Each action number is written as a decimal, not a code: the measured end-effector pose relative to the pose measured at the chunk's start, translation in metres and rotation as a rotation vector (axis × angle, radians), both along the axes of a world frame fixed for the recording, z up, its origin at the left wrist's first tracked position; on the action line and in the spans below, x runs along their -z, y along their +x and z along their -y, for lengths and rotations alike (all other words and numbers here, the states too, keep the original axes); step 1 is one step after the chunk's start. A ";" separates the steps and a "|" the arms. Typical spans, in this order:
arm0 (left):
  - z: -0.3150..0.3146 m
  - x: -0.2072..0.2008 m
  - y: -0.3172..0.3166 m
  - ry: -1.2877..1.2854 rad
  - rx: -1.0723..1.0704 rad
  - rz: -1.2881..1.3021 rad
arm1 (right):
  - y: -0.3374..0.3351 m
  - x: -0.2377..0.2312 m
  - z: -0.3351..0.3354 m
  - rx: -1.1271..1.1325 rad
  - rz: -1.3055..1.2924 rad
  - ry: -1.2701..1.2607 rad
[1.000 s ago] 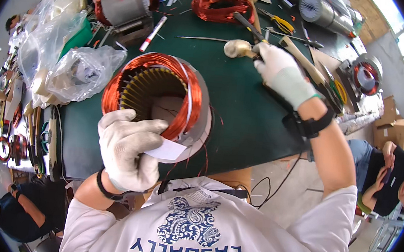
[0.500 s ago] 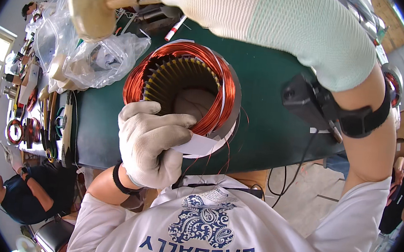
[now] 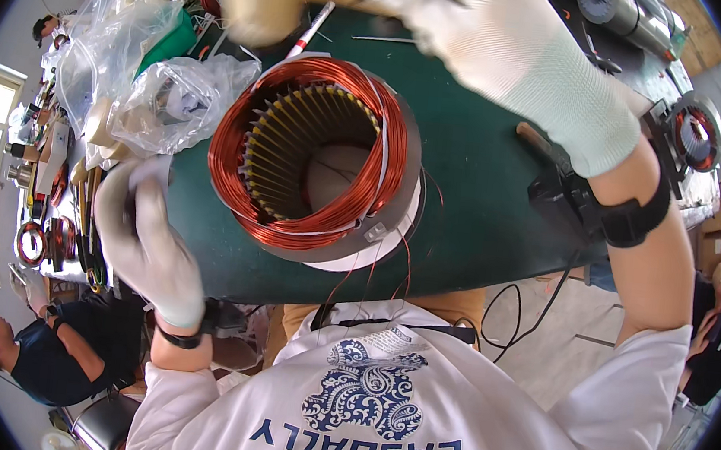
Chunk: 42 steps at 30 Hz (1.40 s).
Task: Winding and assembling a stator core with copper wire and insulating materials.
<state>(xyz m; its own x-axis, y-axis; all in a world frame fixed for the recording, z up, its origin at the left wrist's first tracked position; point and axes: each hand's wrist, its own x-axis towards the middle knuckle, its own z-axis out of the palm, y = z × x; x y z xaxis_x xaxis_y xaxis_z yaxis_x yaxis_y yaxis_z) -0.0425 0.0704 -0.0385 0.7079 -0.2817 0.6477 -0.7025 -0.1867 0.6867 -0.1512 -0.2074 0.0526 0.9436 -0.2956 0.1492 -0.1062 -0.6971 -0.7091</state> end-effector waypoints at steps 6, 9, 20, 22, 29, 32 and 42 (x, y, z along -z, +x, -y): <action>-0.003 0.007 0.031 0.175 0.053 -0.505 | 0.003 0.049 0.020 -0.109 0.257 -0.412; -0.013 -0.004 0.026 0.270 0.049 -0.489 | 0.028 0.026 -0.016 -0.296 0.105 -0.068; 0.015 -0.008 0.007 0.246 0.076 -0.543 | 0.074 0.097 -0.001 -0.389 0.438 -0.765; 0.016 -0.001 0.007 0.251 0.006 -0.231 | 0.057 0.076 -0.014 -0.431 0.273 -0.127; 0.039 -0.014 0.021 0.313 0.015 -0.179 | 0.060 0.097 -0.020 -0.292 0.444 -0.957; 0.046 -0.014 0.030 0.319 0.073 -0.106 | 0.054 0.095 -0.008 -0.277 0.521 -1.277; 0.060 -0.034 0.051 0.545 0.265 0.055 | 0.052 0.079 -0.010 -0.342 0.390 -0.933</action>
<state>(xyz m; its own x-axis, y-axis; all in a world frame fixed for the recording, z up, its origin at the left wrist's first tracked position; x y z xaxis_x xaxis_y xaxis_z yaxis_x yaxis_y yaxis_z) 0.0084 0.0106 -0.0041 0.5381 -0.7451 0.3941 -0.8049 -0.3155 0.5026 -0.0996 -0.1978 -0.0263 0.7931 0.3628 0.4893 0.3168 -0.9318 0.1774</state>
